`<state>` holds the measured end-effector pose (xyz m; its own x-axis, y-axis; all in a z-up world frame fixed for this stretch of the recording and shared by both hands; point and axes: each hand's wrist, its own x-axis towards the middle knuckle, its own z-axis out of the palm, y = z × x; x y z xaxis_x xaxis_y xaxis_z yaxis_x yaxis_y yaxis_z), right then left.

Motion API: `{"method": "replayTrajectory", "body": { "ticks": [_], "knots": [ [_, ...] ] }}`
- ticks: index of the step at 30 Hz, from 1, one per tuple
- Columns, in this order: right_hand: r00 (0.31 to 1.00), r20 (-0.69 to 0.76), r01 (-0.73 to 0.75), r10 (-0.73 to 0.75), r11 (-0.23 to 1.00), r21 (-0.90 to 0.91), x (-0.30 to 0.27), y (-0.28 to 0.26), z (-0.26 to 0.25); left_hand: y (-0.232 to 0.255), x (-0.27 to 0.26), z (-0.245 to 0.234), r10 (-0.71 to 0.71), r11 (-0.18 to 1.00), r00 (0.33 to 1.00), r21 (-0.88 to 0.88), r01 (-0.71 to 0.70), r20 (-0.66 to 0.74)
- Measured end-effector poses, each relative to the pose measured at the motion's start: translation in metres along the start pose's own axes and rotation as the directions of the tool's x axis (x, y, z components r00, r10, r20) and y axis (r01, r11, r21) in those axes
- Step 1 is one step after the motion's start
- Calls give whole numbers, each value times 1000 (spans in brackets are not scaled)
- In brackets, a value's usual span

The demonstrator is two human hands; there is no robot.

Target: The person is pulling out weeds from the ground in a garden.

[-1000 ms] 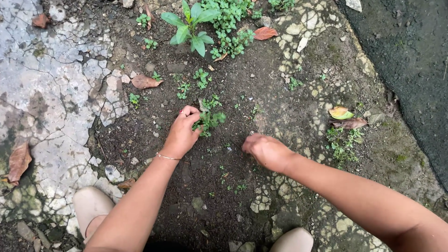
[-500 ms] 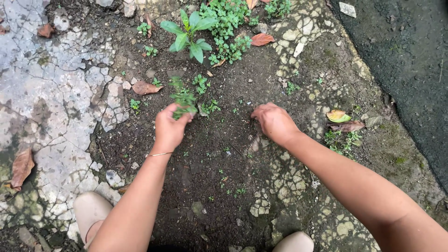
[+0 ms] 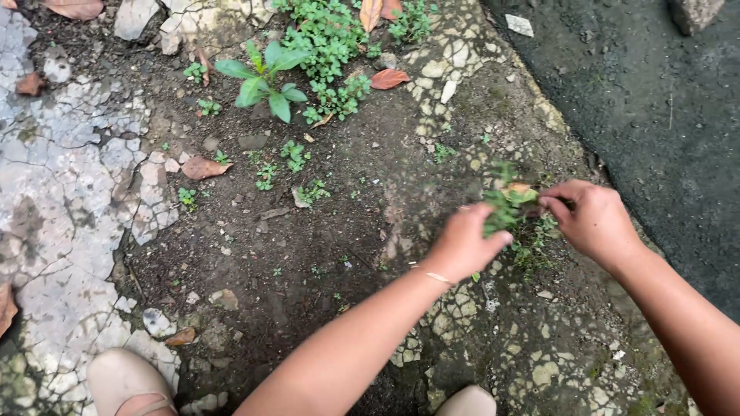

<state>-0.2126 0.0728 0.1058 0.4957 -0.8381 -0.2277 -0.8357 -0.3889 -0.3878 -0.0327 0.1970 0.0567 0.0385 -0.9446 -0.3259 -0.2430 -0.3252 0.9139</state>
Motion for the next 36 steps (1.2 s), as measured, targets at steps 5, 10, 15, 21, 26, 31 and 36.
{"method": "replayTrajectory", "body": {
  "ticks": [5, 10, 15, 21, 26, 31, 36],
  "knots": [
    [990, -92, 100, -105, 993, -58, 16, 27, -2, 8, 15, 46, 347, 917, 933, 241, -318, -91],
    [967, -195, 175, -164, 984, 41, 75, -29, 11, 27, 7, 3, 256, 947, 955, 236, -218, -147],
    [987, -109, 118, -115, 993, 19, 126, -33, 73, -23, 11, -48, 240, 955, 912, 251, -160, -331],
    [962, -235, 171, -141, 979, 111, 141, -39, 79, -38, 32, -82, 167, 950, 877, 311, -21, -451],
    [935, -182, 326, -304, 939, 106, 145, -62, 85, -38, 63, -80, 206, 933, 851, 360, -21, -483],
    [954, -147, 279, -262, 954, 112, 154, -63, 103, -38, 78, -79, 228, 902, 848, 431, 0, -478],
    [940, -280, 247, -195, 955, 162, 152, -59, 95, -42, 88, -78, 258, 854, 842, 519, 30, -474]
  ]
}}
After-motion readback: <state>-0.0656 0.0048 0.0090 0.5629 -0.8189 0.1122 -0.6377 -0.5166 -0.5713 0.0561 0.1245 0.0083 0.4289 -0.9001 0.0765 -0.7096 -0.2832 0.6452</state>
